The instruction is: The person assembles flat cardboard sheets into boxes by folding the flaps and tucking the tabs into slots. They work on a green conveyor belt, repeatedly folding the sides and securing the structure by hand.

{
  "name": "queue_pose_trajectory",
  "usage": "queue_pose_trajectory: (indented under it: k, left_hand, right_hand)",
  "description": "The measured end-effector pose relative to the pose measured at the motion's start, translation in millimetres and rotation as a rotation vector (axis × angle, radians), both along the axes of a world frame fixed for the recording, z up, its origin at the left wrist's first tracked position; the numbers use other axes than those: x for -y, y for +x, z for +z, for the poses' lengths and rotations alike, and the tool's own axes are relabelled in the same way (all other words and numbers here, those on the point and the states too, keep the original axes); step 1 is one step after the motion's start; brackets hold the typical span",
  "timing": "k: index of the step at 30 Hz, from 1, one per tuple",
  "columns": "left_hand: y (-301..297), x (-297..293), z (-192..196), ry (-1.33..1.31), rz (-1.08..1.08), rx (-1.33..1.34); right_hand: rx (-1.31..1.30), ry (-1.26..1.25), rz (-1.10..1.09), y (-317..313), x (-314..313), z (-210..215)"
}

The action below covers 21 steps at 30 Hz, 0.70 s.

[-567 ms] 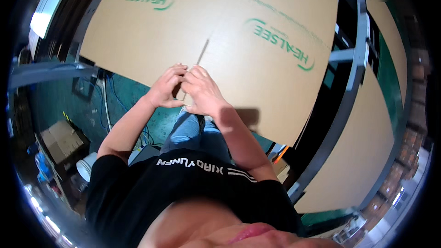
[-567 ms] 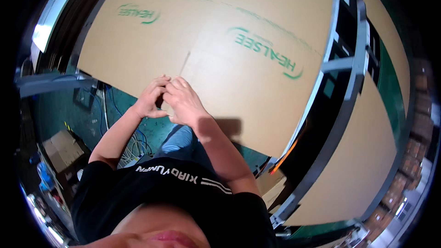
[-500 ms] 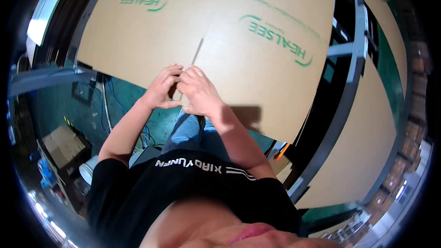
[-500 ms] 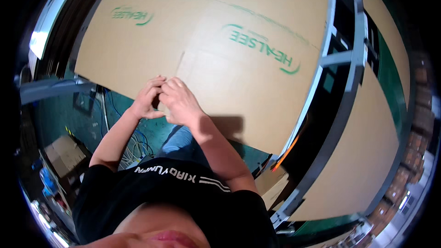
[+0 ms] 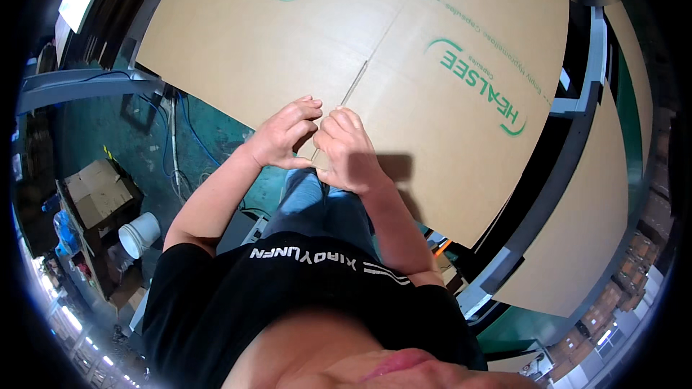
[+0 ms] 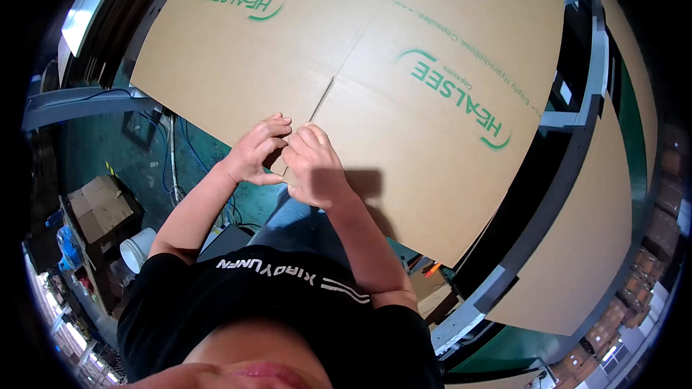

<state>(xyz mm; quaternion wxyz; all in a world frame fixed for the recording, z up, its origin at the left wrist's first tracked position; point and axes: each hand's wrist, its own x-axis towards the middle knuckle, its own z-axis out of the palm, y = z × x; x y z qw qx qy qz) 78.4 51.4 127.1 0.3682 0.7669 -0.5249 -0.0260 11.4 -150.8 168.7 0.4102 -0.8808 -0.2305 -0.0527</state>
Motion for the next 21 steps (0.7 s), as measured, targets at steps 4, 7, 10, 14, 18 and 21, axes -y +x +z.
queue_pose_trajectory:
  k: [4, 7, 10, 14, 18, 21]
  left_hand:
    - [-7, -2, 19, -0.030, 0.040, 0.018]
    - [-3, 0, 22, -0.057, 0.044, 0.006]
    - [3, 2, 18, -0.058, 0.030, 0.020]
    - [7, -3, 12, -0.073, 0.029, 0.016]
    - [5, -5, 12, -0.077, 0.031, 0.003]
    - [5, -1, 10, -0.085, 0.014, -0.010]
  right_hand:
    - [0.072, 0.041, 0.052, 14, -10, 17]
    - [0.021, -0.030, 0.103, 24, -9, 29]
    - [0.030, -0.031, 0.080, 19, -9, 29]
    - [0.149, 0.030, 0.004, 11, -20, 16]
    - [0.056, -0.056, -0.016, -1, -21, -2]
    - [0.061, -0.071, -0.051, -6, -19, -15]
